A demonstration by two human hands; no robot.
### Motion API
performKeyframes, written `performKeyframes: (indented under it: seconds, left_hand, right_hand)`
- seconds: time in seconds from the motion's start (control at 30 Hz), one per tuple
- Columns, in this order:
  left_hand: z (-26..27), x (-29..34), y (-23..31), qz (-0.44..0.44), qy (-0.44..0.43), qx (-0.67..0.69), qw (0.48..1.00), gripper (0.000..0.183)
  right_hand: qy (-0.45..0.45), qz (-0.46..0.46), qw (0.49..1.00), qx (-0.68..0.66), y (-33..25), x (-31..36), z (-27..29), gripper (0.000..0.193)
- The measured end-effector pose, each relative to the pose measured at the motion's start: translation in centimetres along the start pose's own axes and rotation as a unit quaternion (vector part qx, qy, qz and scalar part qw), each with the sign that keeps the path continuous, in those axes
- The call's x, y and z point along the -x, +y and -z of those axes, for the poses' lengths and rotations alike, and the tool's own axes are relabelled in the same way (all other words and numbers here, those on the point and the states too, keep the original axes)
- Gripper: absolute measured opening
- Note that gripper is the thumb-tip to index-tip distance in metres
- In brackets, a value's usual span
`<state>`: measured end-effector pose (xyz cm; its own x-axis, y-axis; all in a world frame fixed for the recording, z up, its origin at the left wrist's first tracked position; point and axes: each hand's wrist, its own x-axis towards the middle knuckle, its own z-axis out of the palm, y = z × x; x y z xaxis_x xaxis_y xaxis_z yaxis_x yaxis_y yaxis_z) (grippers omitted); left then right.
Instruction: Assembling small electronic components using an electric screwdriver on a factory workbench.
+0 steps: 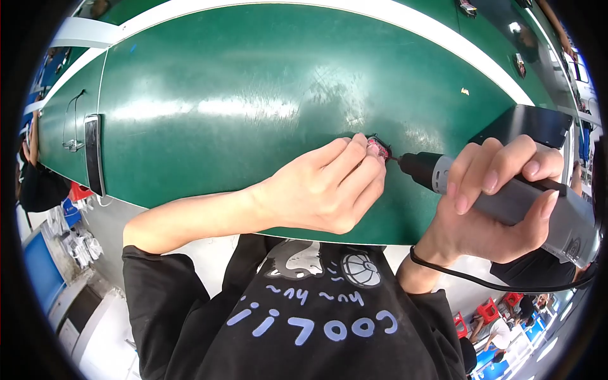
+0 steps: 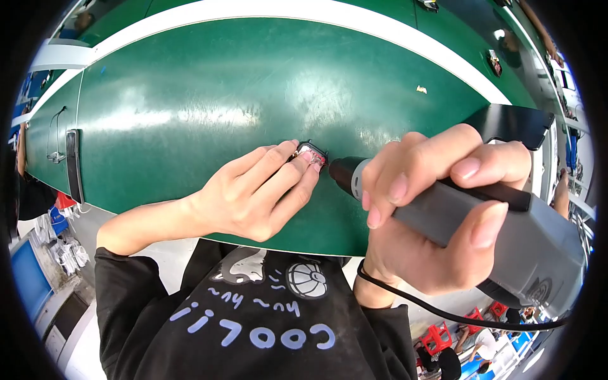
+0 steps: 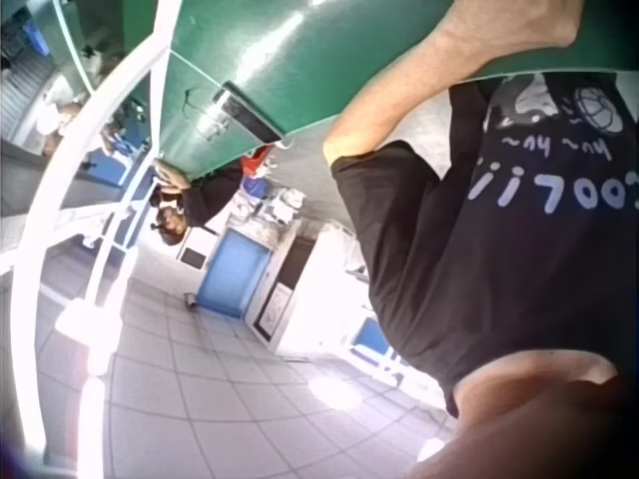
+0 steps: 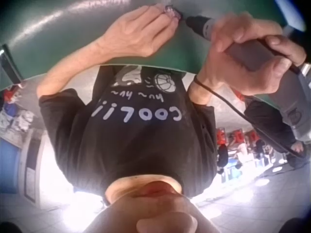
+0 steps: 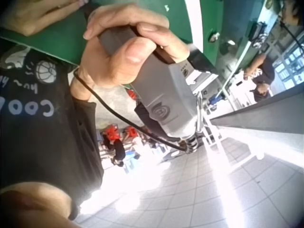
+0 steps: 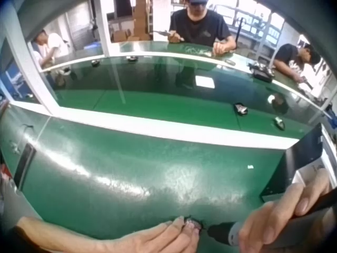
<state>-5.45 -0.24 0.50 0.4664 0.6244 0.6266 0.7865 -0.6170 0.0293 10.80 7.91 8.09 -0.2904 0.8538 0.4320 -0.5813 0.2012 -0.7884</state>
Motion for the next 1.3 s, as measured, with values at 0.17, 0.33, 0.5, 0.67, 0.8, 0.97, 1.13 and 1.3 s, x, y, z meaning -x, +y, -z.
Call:
performKeyframes:
  seconds: [0.17, 0.33, 0.5, 0.67, 0.8, 0.97, 1.13, 1.3]
  left_hand:
    - [0.2, 0.1, 0.1, 0.003, -0.026, -0.004, 1.000, 0.016]
    - [0.5, -0.1, 0.1, 0.007, -0.033, -0.008, 0.999, 0.017]
    - [0.6, -0.1, 0.4, 0.013, -0.039, -0.004, 0.999, 0.019]
    - [0.6, -0.2, 0.4, 0.014, -0.046, -0.011, 0.999, 0.020]
    - [0.7, -0.3, 0.3, 0.019, -0.047, -0.008, 0.999, 0.020]
    - [0.8, -0.2, 0.1, 0.020, -0.067, -0.006, 0.998, 0.022]
    - [0.9, -0.6, 0.1, 0.024, -0.076, 0.007, 0.997, 0.022]
    - [0.8, -0.9, -0.3, 0.008, -0.091, 0.020, 0.996, 0.024]
  right_hand:
    - [-0.017, 0.004, 1.000, -0.001, 0.2, 0.0, 0.2, 0.030]
    - [0.005, 0.010, 1.000, -0.005, 0.5, 0.0, -0.2, 0.030]
    - [0.027, 0.011, 1.000, 0.001, 0.4, 0.0, -0.1, 0.030]
    - [0.032, -0.004, 0.999, -0.011, 0.5, 0.0, 0.1, 0.031]
    - [0.031, 0.005, 1.000, -0.004, 0.7, 0.0, -0.1, 0.030]
    - [0.013, -0.007, 1.000, 0.006, 1.0, 0.2, 0.0, 0.029]
    - [-0.038, -0.002, 0.999, 0.031, 0.8, 0.6, 0.1, 0.022]
    - [-0.020, 0.015, 0.999, 0.034, 0.9, 0.9, 0.6, 0.027]
